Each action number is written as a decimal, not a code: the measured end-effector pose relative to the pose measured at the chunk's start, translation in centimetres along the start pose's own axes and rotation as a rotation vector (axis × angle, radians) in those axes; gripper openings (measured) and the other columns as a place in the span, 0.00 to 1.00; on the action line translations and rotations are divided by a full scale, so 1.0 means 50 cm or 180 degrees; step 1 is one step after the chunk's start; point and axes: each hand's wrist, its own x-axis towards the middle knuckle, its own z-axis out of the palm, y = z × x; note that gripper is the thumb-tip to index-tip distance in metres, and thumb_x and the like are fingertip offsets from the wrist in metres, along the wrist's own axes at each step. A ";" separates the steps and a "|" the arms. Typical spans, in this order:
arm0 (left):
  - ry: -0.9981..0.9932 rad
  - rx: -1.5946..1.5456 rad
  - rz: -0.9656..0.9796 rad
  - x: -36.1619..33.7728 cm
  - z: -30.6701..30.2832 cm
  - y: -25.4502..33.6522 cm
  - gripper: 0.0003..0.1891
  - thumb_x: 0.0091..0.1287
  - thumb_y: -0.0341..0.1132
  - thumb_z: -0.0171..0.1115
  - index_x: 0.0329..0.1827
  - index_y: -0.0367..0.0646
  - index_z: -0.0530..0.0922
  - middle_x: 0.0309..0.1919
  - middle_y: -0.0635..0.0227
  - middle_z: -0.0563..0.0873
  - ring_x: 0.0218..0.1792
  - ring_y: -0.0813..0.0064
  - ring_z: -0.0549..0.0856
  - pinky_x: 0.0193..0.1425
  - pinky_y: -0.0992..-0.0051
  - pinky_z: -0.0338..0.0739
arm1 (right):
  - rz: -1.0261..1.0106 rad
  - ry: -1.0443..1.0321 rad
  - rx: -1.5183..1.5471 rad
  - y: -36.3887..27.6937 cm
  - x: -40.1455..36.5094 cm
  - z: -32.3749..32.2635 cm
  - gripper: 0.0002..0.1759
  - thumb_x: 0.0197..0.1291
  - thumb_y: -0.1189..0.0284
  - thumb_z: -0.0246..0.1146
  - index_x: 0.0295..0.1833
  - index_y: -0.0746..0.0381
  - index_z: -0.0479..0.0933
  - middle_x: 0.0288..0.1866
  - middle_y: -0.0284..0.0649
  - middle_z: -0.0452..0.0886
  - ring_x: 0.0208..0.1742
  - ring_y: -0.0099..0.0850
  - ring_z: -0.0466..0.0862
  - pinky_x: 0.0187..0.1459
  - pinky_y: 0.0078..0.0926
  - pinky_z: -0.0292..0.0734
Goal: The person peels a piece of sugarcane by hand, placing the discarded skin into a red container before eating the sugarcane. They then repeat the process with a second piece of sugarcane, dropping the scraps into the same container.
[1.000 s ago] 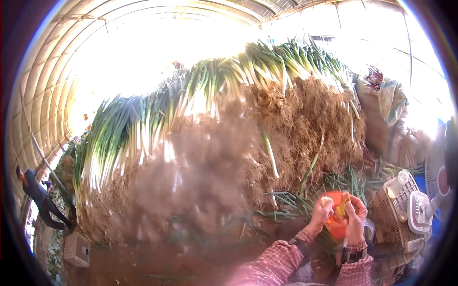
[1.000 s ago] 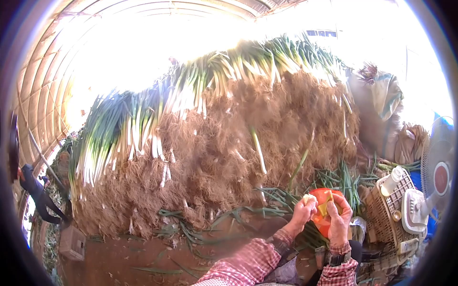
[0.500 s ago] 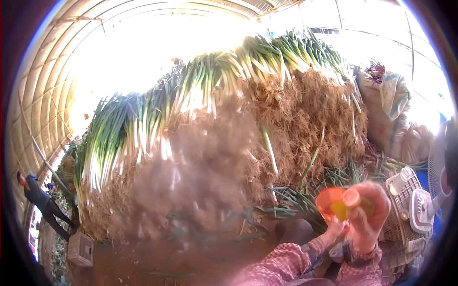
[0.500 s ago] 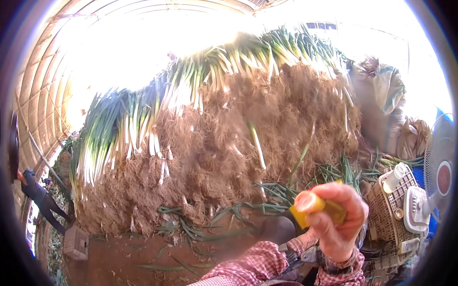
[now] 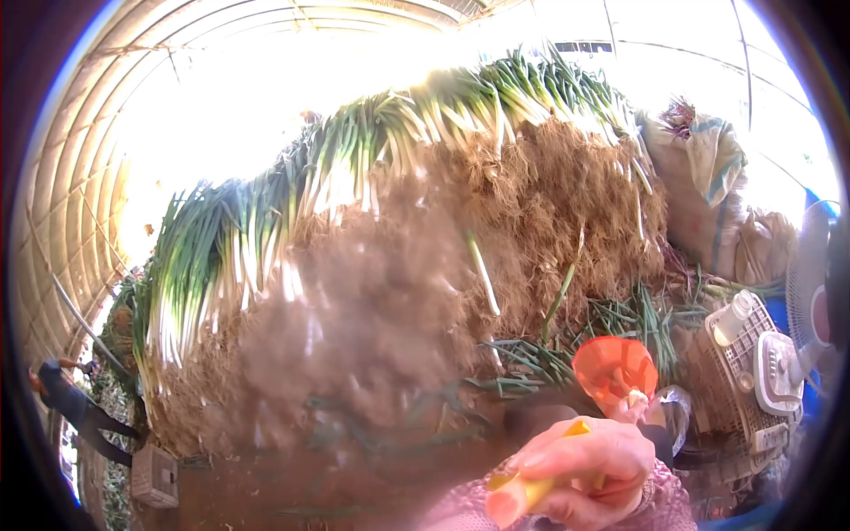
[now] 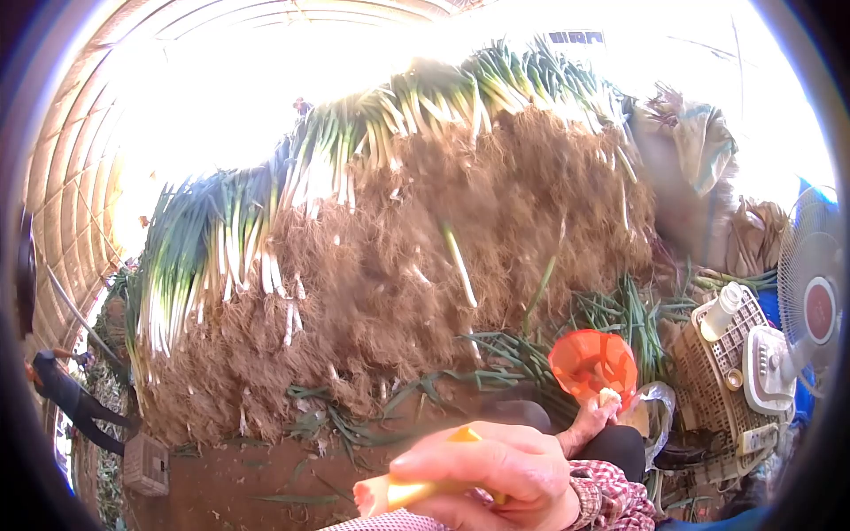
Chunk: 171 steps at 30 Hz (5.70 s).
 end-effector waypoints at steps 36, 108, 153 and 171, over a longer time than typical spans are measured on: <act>-0.0430 0.0483 0.0219 0.008 0.044 -0.029 0.13 0.76 0.44 0.61 0.44 0.42 0.80 0.25 0.74 0.81 0.26 0.80 0.79 0.32 0.75 0.73 | 0.0396 0.0981 -0.1090 0.013 -0.052 -0.102 0.18 0.54 0.69 0.79 0.46 0.66 0.81 0.36 0.45 0.86 0.37 0.34 0.88 0.41 0.27 0.81; 0.1360 0.0376 0.0416 -0.161 -0.326 0.105 0.12 0.76 0.43 0.60 0.45 0.42 0.79 0.25 0.75 0.80 0.25 0.81 0.78 0.32 0.75 0.72 | 0.1578 0.0411 -0.0028 0.199 -0.029 -0.008 0.22 0.58 0.62 0.76 0.49 0.67 0.79 0.40 0.42 0.82 0.42 0.29 0.80 0.46 0.24 0.74; -0.0868 0.0196 0.0039 -0.040 0.049 0.059 0.11 0.76 0.40 0.62 0.49 0.41 0.78 0.28 0.73 0.80 0.26 0.81 0.78 0.33 0.76 0.75 | -0.0604 0.0571 0.1421 0.151 -0.043 -0.071 0.10 0.64 0.72 0.72 0.34 0.68 0.85 0.29 0.49 0.86 0.24 0.31 0.86 0.26 0.21 0.80; -0.0964 0.0192 -0.0064 -0.048 0.047 0.070 0.11 0.76 0.40 0.63 0.48 0.41 0.78 0.29 0.75 0.80 0.27 0.82 0.78 0.35 0.77 0.75 | -0.0417 0.0866 0.1082 0.125 -0.073 -0.063 0.09 0.66 0.73 0.69 0.41 0.70 0.86 0.33 0.52 0.88 0.25 0.38 0.88 0.23 0.24 0.80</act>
